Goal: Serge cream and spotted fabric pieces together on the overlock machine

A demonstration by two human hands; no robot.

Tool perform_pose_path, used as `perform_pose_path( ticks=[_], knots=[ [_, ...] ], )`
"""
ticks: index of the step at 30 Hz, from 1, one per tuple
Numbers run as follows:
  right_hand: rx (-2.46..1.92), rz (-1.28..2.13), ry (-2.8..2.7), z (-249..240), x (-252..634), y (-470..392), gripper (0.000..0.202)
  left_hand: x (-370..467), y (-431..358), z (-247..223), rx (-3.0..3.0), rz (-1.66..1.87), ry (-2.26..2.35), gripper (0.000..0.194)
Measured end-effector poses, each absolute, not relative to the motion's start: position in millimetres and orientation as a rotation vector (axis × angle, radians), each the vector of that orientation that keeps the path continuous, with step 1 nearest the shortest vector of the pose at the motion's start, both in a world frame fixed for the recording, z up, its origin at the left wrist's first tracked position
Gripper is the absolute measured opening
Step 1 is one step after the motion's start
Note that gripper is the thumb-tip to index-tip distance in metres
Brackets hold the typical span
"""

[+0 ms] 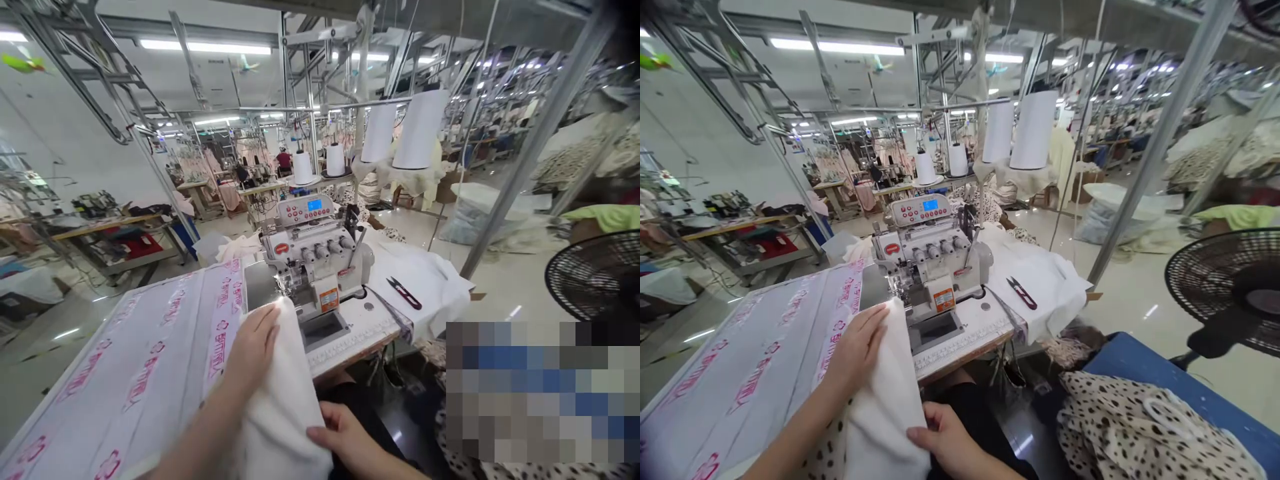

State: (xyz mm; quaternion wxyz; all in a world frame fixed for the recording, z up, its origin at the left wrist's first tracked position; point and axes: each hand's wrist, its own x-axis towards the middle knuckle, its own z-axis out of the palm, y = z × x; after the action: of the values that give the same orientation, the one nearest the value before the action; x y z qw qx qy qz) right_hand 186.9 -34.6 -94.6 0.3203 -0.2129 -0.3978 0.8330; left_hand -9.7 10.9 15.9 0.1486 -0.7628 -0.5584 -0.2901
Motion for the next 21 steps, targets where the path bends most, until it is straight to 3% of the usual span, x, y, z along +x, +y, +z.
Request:
perform_pose_path(
  ticks=[5,15,19,21],
  knots=[
    [-0.614,2.211,-1.021,-110,190,-38,0.039,-2,7,15,-2.194,-0.587,-1.600,0.040],
    [-0.605,2.083,-1.155,-98,189,-17,0.034,8,30,25,-2.145,-0.502,-1.713,0.039],
    [-0.485,2.201,-1.213,-110,184,-27,0.040,7,27,30,-2.216,-0.586,-1.729,0.039],
    [-0.540,2.264,-1.347,-122,185,-40,0.045,1,20,30,-2.267,-0.816,-1.720,0.036]
  ],
)
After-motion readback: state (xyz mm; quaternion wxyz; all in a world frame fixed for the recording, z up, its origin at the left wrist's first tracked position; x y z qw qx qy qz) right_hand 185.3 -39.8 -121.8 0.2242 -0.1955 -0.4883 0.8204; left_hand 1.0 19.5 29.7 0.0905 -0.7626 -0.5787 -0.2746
